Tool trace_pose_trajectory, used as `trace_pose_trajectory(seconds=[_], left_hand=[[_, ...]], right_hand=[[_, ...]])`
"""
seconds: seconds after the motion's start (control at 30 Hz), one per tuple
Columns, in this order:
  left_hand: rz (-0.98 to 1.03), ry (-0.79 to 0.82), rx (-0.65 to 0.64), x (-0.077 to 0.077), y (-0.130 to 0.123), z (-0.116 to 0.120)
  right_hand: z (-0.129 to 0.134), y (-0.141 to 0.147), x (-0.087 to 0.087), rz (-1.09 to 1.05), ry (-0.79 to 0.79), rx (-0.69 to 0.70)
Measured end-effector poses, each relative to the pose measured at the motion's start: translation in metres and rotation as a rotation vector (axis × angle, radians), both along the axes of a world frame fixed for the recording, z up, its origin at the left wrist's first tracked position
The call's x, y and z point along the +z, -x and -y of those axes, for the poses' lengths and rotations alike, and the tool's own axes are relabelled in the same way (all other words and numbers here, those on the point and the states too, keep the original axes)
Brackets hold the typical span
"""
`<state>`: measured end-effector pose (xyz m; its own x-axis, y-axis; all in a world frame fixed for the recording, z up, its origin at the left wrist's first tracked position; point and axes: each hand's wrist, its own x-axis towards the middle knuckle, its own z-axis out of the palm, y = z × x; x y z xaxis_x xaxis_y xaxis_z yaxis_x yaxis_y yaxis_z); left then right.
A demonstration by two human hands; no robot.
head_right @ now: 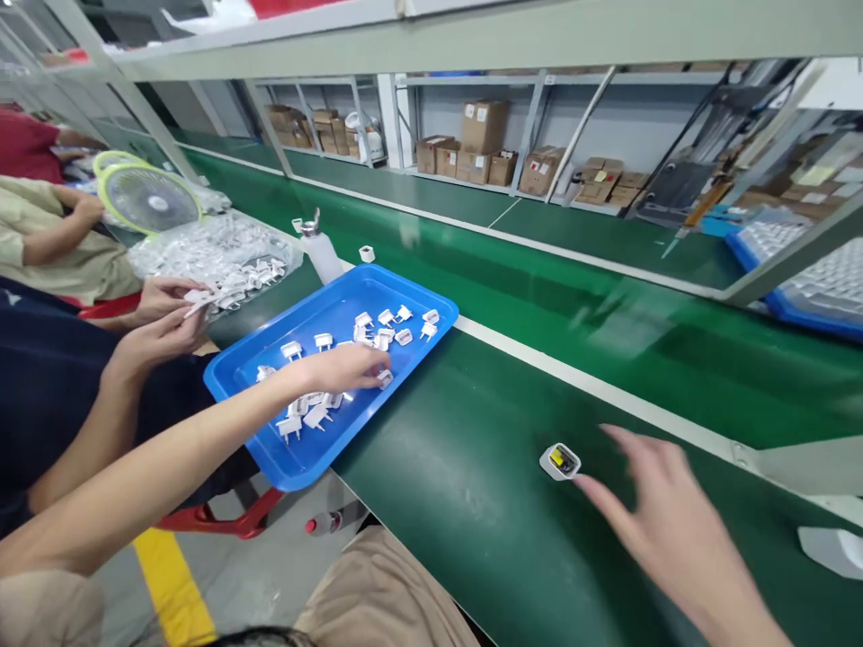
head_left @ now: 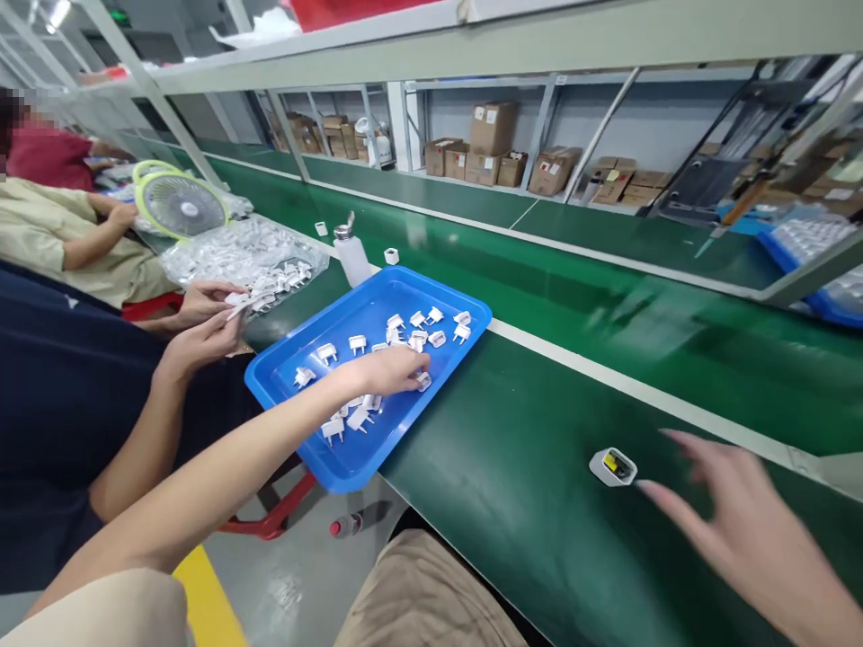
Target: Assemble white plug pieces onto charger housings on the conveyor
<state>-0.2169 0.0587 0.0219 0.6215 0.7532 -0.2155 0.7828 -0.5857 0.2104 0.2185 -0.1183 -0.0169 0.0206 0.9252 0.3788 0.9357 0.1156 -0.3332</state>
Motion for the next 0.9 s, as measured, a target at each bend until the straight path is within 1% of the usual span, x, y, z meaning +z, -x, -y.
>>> trace_pose_trajectory(seconds=[0.03, 0.1, 0.17, 0.2, 0.27, 0.33, 0.37, 0.43, 0.47, 0.5, 0.57, 0.63, 0.73, 0.8, 0.9], left_hand=[[-0.019, -0.012, 0.008, 0.002, 0.0, 0.002], [-0.075, -0.048, 0.03, 0.01, -0.002, 0.01], [-0.111, -0.105, 0.045, 0.019, -0.01, 0.023], [-0.087, -0.141, 0.043, 0.024, -0.019, 0.031], [0.055, -0.195, -0.015, 0.03, -0.049, 0.046], [0.22, -0.203, -0.155, 0.032, -0.089, 0.057], [0.262, -0.194, -0.244, 0.031, -0.112, 0.061], [0.265, -0.171, -0.417, 0.028, -0.154, 0.065], [0.248, -0.164, -0.481, 0.025, -0.172, 0.065], [0.233, -0.154, -0.53, 0.022, -0.188, 0.064], [0.212, -0.137, -0.586, 0.013, -0.21, 0.063], [0.194, -0.148, -0.609, 0.004, -0.221, 0.064], [0.157, -0.227, -0.641, -0.005, -0.226, 0.067], [0.109, -0.286, -0.673, -0.004, -0.229, 0.072], [-0.024, -0.341, -0.716, 0.005, -0.238, 0.078]], right_hand=[[-0.003, 0.013, -0.006, 0.034, 0.036, 0.098], [-0.009, 0.031, -0.017, 0.076, 0.037, 0.207], [-0.011, 0.038, -0.028, 0.064, 0.003, 0.232], [-0.01, 0.038, -0.032, 0.04, -0.006, 0.232], [-0.007, 0.035, -0.036, -0.029, 0.004, 0.229], [-0.004, 0.031, -0.037, -0.102, 0.03, 0.234], [-0.002, 0.029, -0.036, -0.137, 0.039, 0.242], [-0.002, 0.028, -0.035, -0.201, 0.048, 0.256], [-0.002, 0.027, -0.035, -0.225, 0.058, 0.259], [-0.003, 0.027, -0.035, -0.243, 0.071, 0.256], [-0.003, 0.027, -0.036, -0.257, 0.099, 0.245], [-0.002, 0.027, -0.036, -0.243, 0.101, 0.237], [0.0, 0.029, -0.038, -0.187, 0.07, 0.222], [0.001, 0.03, -0.039, -0.154, 0.048, 0.208], [0.002, 0.031, -0.039, -0.11, 0.033, 0.204]])
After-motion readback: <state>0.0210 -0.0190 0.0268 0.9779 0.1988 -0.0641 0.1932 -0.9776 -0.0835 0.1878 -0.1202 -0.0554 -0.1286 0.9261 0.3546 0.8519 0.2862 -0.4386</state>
